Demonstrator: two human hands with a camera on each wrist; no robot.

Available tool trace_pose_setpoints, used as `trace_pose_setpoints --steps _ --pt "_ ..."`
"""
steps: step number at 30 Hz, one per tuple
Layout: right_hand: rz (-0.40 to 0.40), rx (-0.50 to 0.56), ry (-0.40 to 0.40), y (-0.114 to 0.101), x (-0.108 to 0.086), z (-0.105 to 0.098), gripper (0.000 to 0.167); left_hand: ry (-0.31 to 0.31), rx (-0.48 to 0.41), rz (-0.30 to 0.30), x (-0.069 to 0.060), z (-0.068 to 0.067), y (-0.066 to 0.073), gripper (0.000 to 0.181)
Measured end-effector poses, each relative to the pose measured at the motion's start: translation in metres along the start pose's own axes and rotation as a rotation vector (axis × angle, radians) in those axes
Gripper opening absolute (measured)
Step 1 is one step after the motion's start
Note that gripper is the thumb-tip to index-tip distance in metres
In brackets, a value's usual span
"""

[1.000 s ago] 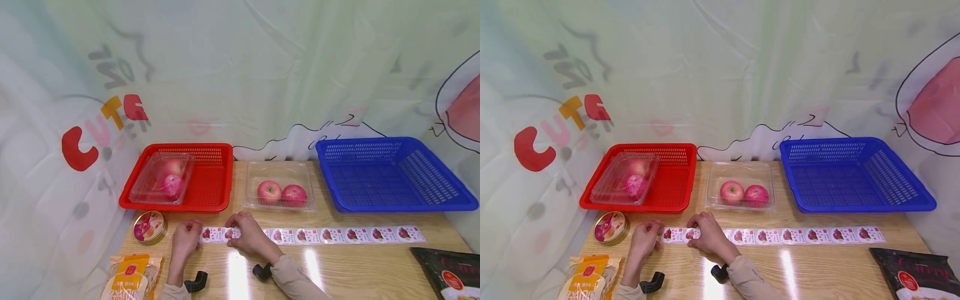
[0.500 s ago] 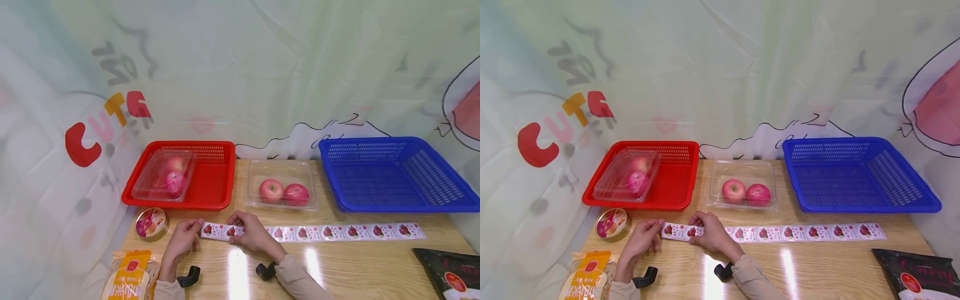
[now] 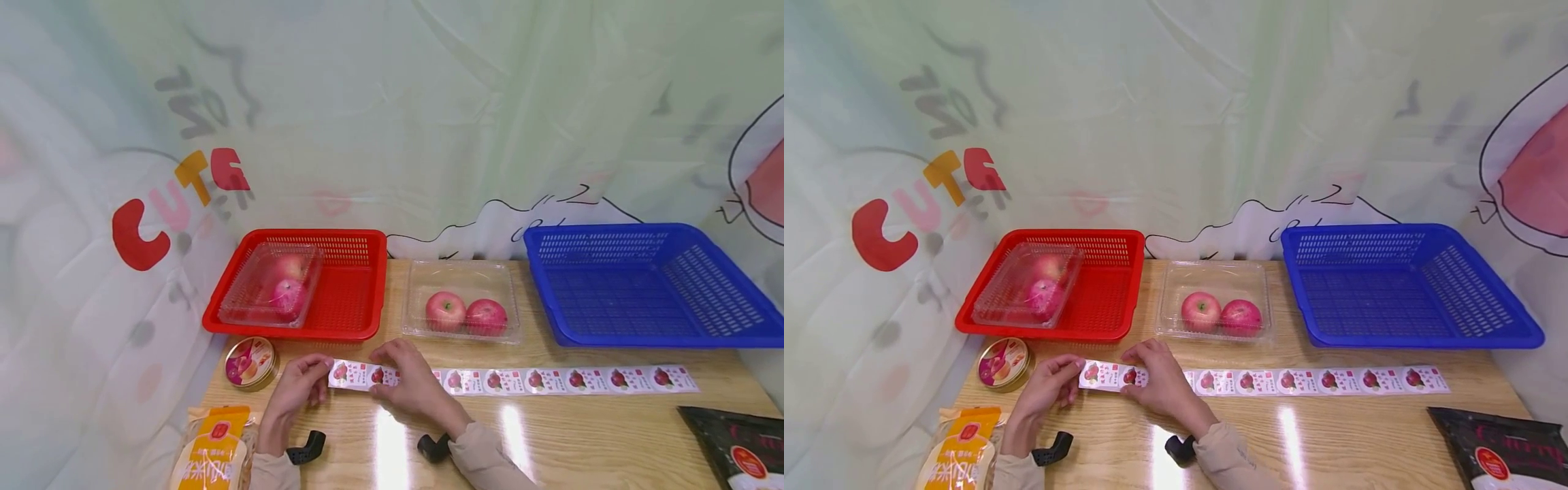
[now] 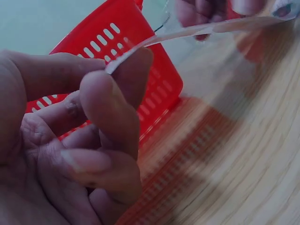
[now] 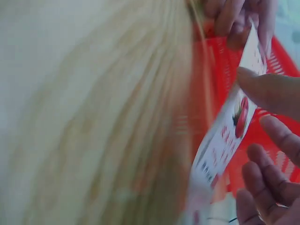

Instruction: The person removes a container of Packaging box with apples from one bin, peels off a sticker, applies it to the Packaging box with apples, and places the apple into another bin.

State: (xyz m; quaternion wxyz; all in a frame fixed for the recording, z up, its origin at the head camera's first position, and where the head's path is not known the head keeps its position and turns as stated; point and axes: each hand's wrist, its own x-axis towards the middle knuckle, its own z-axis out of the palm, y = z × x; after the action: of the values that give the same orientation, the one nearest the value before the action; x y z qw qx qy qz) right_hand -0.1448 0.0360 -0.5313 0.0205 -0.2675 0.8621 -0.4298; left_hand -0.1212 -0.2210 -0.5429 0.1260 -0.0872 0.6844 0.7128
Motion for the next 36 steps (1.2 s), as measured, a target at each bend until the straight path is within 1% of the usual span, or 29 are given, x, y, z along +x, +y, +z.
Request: trace_pose_setpoints --steps 3,6,8,10,13,17,19,26,32,36 --pt "-0.100 0.005 0.064 -0.014 -0.002 0.001 0.047 -0.031 -0.043 0.013 0.001 0.000 -0.001 0.011" --pt "-0.201 -0.011 0.122 -0.025 -0.003 0.006 0.045 -0.091 -0.078 0.036 0.002 0.000 -0.001 0.013" --pt "-0.243 -0.029 0.151 -0.031 -0.003 0.009 0.043 -0.136 -0.099 0.058 0.003 0.002 -0.002 0.015" --pt "-0.265 -0.041 0.165 -0.035 -0.003 0.012 0.039 -0.174 -0.123 0.079 0.004 0.003 -0.002 0.018" --pt "-0.270 -0.045 0.166 -0.037 -0.003 0.015 0.034 -0.214 -0.143 0.099 0.004 0.005 -0.004 0.021" --pt "-0.268 -0.045 0.174 -0.037 -0.004 0.018 0.030 -0.239 -0.152 0.114 0.005 0.007 -0.006 0.022" --pt "-0.268 -0.045 0.185 -0.038 -0.004 0.019 0.030 -0.247 -0.157 0.120 0.005 0.007 -0.007 0.021" --pt "-0.269 -0.050 0.218 -0.040 -0.004 0.022 0.035 -0.292 -0.231 0.149 0.007 0.008 -0.009 0.026" --pt "-0.269 -0.044 0.253 -0.042 -0.002 0.022 0.029 -0.289 -0.247 0.179 0.006 0.010 -0.008 0.027" --pt "-0.273 -0.031 0.304 -0.043 -0.002 0.023 0.026 -0.294 -0.247 0.200 0.006 0.013 -0.008 0.028"
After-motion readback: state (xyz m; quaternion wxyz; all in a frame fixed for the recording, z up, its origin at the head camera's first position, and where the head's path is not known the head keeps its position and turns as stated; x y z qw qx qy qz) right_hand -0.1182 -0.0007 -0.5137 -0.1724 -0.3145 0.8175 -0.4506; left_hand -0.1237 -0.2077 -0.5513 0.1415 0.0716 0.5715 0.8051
